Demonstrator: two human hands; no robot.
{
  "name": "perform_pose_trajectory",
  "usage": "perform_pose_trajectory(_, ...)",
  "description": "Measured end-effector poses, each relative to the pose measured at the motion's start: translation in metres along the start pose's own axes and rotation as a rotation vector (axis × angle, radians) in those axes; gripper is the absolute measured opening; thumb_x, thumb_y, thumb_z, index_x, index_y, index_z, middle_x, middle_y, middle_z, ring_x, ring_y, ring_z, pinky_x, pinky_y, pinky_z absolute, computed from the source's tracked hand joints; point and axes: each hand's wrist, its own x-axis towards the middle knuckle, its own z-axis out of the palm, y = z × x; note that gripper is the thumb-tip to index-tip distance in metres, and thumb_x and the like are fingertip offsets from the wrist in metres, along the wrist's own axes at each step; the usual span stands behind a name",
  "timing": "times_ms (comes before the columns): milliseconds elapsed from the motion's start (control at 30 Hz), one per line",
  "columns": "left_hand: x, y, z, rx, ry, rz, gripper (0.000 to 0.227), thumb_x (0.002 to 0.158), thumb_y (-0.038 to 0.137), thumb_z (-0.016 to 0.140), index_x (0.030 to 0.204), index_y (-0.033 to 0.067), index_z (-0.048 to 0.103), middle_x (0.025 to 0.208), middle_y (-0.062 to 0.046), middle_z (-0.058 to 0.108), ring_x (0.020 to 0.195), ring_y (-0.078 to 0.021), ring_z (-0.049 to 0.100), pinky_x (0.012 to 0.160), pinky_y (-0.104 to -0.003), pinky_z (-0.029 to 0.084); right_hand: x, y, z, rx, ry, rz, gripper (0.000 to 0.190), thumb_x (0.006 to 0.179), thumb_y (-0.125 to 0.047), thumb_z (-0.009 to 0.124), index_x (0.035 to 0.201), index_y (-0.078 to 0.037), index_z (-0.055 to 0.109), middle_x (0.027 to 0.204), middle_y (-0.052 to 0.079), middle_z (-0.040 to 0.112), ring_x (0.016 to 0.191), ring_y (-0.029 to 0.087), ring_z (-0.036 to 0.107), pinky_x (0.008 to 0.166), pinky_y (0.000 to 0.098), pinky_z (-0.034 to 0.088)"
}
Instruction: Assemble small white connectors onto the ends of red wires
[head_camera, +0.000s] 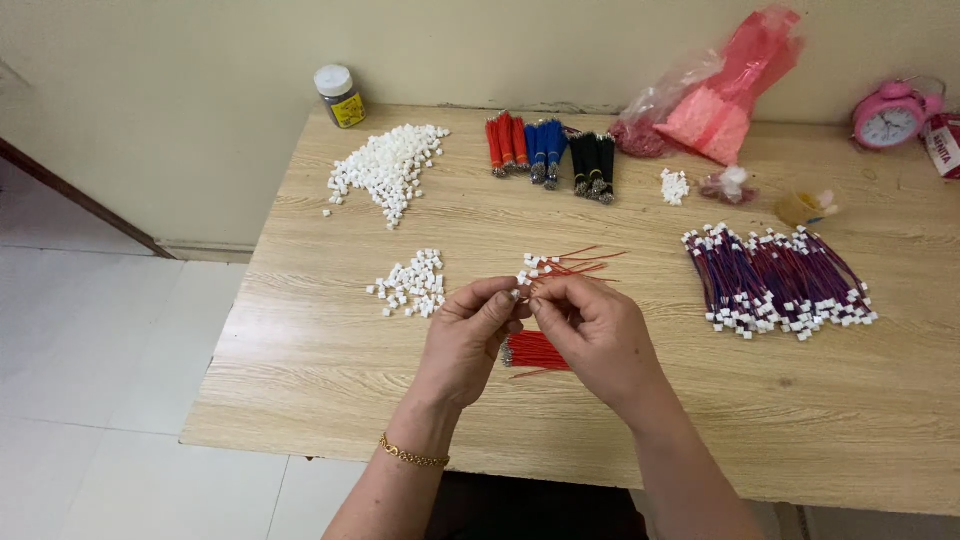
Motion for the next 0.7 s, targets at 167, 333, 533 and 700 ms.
perform_pose_trajectory(167, 0.0013, -0.0024, -0.0041, -0.036, 0.001, -0.023, 0.023, 0.089, 0.008, 0.066, 0.111, 0.0016, 0.068, 0.103, -0.020, 0.071, 0.089, -0.0283, 0.072, 0.070, -0.025, 0.057, -0.0021, -0.0067, 0.0030, -0.105, 0.054, -0.085, 0.002, 0.083, -0.009, 0.070, 0.084, -0.010, 0.073, 0.064, 0.009, 0.064, 0.062, 0.019, 0.063, 0.060, 0.0320, 0.050)
perform_pose_trajectory(333, 0.0004, -0.0011, -0.0034, -0.040, 0.017, -0.039, 0.024, 0.088, 0.010, 0.067, 0.111, 0.0020, 0.067, 0.102, -0.019, 0.072, 0.086, -0.0264, 0.072, 0.069, -0.024, 0.057, -0.0007, -0.0035, 0.0043, -0.151, 0.064, -0.137, 0.003, 0.082, -0.008, 0.071, 0.080, -0.010, 0.072, 0.062, 0.008, 0.062, 0.060, 0.019, 0.062, 0.058, 0.0317, 0.050)
perform_pose_trajectory(533, 0.0033, -0.0065, -0.0081, -0.038, 0.019, -0.027, 0.024, 0.089, 0.008, 0.067, 0.111, 0.0011, 0.068, 0.102, -0.021, 0.071, 0.088, -0.0280, 0.072, 0.069, -0.024, 0.056, -0.0019, -0.0070, 0.0057, -0.172, 0.079, -0.146, 0.005, 0.082, -0.013, 0.073, 0.078, -0.015, 0.072, 0.061, 0.004, 0.061, 0.061, 0.017, 0.063, 0.060, 0.0285, 0.050)
perform_pose_trajectory(700, 0.0019, -0.0079, -0.0075, -0.014, 0.034, -0.030, 0.022, 0.088, 0.008, 0.067, 0.110, 0.0025, 0.069, 0.101, -0.019, 0.072, 0.088, -0.0270, 0.072, 0.069, -0.024, 0.055, 0.0011, -0.0003, 0.0056, -0.173, 0.064, -0.161, 0.004, 0.081, -0.010, 0.072, 0.078, -0.013, 0.070, 0.062, 0.007, 0.061, 0.061, 0.022, 0.063, 0.060, 0.0331, 0.051)
